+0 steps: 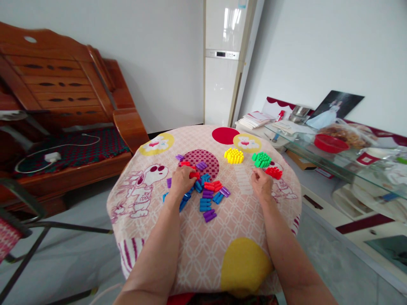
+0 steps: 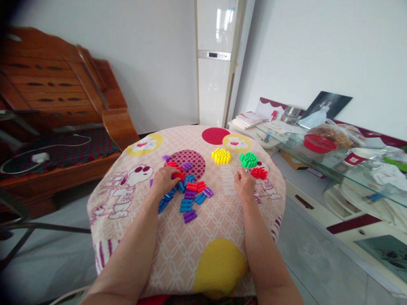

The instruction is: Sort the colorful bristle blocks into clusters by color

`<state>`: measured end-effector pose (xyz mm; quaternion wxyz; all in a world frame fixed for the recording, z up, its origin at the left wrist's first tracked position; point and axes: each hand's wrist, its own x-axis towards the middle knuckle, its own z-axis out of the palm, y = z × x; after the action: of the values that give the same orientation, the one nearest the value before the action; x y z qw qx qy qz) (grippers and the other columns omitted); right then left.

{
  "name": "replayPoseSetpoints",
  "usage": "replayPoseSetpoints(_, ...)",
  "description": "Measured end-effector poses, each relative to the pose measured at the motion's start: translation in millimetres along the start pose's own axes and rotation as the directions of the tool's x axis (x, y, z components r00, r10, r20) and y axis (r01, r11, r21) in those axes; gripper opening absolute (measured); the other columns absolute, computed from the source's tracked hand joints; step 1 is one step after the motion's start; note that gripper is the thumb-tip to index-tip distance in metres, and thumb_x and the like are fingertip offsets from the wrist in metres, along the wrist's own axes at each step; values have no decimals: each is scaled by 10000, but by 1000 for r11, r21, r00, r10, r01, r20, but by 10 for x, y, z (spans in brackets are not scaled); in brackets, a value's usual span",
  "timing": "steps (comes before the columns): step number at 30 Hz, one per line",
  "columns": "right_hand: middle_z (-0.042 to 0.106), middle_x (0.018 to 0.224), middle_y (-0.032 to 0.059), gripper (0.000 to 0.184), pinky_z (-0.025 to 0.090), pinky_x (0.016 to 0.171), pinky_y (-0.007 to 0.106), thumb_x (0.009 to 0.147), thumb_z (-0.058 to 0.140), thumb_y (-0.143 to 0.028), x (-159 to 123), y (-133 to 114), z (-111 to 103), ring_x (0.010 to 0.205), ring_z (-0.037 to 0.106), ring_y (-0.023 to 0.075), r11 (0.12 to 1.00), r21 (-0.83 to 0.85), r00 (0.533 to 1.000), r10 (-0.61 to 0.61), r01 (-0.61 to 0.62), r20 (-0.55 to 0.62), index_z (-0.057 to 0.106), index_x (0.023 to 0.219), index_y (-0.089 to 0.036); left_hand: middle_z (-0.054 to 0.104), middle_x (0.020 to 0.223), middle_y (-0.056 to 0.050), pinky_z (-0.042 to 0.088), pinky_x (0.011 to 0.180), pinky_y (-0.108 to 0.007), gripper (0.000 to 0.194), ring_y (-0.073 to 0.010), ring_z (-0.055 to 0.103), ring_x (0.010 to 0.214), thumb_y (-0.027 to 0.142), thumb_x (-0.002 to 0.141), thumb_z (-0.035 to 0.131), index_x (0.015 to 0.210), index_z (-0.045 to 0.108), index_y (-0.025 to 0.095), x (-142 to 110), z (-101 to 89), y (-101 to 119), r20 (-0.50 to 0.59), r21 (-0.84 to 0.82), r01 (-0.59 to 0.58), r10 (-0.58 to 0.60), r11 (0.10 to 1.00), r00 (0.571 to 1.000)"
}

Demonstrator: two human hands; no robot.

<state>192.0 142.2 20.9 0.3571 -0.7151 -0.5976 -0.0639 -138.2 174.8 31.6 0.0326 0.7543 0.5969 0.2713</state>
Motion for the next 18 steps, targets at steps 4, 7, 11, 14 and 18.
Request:
replayPoseSetpoints(4,741,837,96,299,444,718,270,854,465,-225,-9,-35,29,748,640,198,999,-17,999,-29,29,22,736,967,-167,698,1156,-127,471,960,-474,316,-339,601,1131,156,720,664,1022,730,219,-28,19,46,70,34,-3,0,999,998)
replayPoseSetpoints(7,745,838,100,289,444,720,273,861,474,-224,-13,-70,38,749,652,200,998,-15,996,-66,67,56,738,962,-163,717,1125,-114,451,978,-487,238,-341,599,1135,188,774,657,1000,722,221,-18,18,71,76,12,-26,25,1000,997)
replayPoseSetpoints(11,741,812,97,274,449,730,275,861,486,-216,-32,-141,51,757,659,201,993,35,989,-114,112,89,737,955,-159,744,1049,-108,460,970,-436,196,-292,646,1054,233,849,604,1013,707,202,29,20,143,58,-74,-104,108,992,992)
replayPoseSetpoints(14,735,803,86,258,460,746,284,873,503,-257,-59,-218,59,755,651,200,983,121,984,-150,138,96,732,956,-172,739,1059,-102,495,905,-363,240,-242,669,989,280,919,516,1066,682,189,48,7,248,-33,-214,-143,139,966,990)
replayPoseSetpoints(18,737,863,93,275,491,784,317,876,556,-343,-98,-365,41,755,644,206,920,348,966,-230,178,114,727,1021,-184,735,1042,-78,506,881,-325,262,-208,672,952,326,951,477,1071,664,188,22,-4,446,-79,-360,-198,181,912,980)
